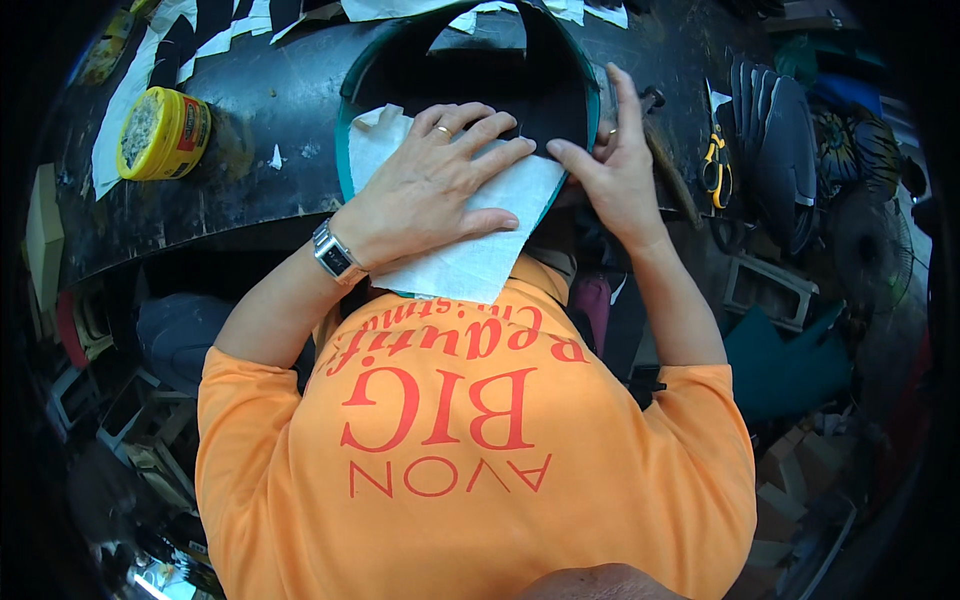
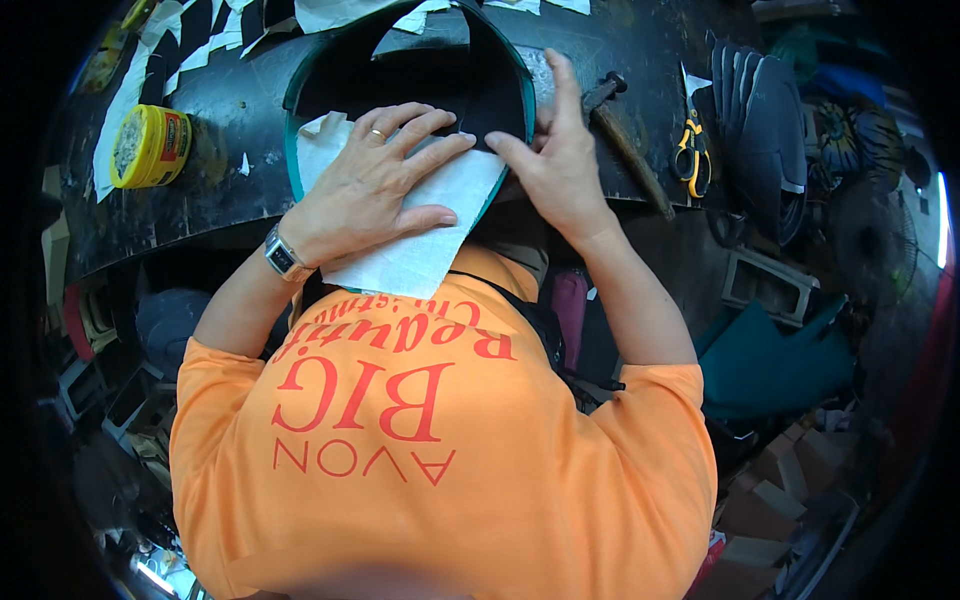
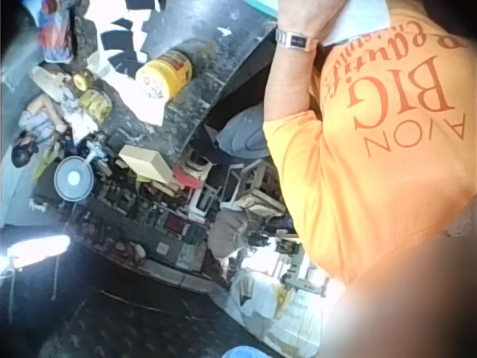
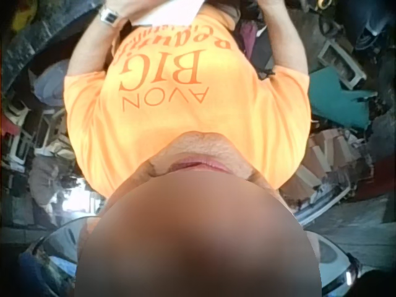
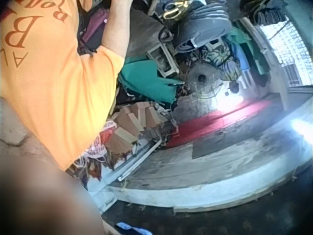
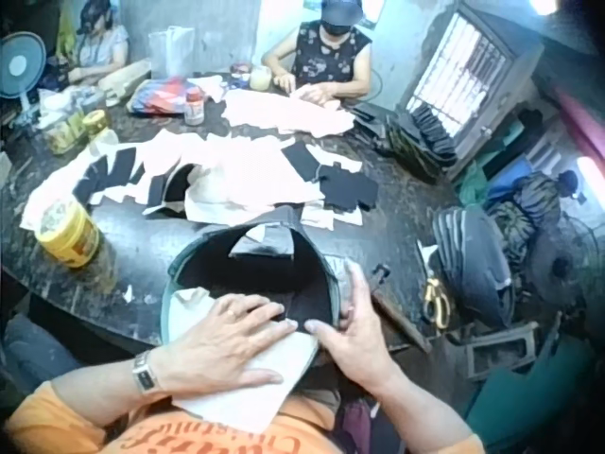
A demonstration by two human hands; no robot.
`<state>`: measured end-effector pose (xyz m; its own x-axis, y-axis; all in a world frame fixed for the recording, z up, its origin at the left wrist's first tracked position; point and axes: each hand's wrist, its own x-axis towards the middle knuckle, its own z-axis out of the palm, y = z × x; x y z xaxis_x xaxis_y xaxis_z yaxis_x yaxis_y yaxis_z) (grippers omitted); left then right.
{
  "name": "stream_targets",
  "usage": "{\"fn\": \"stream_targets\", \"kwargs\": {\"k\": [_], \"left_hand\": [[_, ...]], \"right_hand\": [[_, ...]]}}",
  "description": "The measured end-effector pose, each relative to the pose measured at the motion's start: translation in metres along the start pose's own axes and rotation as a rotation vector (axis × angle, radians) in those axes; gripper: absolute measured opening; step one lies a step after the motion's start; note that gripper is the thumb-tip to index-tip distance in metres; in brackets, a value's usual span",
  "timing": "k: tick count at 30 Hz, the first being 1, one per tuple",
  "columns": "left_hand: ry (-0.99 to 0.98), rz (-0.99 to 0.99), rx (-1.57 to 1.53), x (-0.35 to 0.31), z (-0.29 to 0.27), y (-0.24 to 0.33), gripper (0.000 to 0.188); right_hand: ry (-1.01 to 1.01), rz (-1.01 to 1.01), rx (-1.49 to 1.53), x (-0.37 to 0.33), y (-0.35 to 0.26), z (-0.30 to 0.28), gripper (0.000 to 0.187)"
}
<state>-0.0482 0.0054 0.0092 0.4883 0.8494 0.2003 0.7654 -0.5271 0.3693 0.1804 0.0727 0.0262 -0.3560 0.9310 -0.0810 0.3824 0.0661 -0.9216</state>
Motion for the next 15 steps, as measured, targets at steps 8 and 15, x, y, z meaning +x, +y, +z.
{"fn": "stream_targets", "kwargs": {"k": [8,15], "left_hand": [[0.147,-0.001,-0.32,-0.004,-0.038,-0.005,0.076],[0.267,-0.11,-0.093,-0.008,-0.059,-0.016,0.048]], "right_hand": [[0.015,-0.222,-0.394,0.031,-0.03,-0.023,0.098],[0.23,-0.869,-0.542,0.043,-0.055,-0.009,0.086]]}}
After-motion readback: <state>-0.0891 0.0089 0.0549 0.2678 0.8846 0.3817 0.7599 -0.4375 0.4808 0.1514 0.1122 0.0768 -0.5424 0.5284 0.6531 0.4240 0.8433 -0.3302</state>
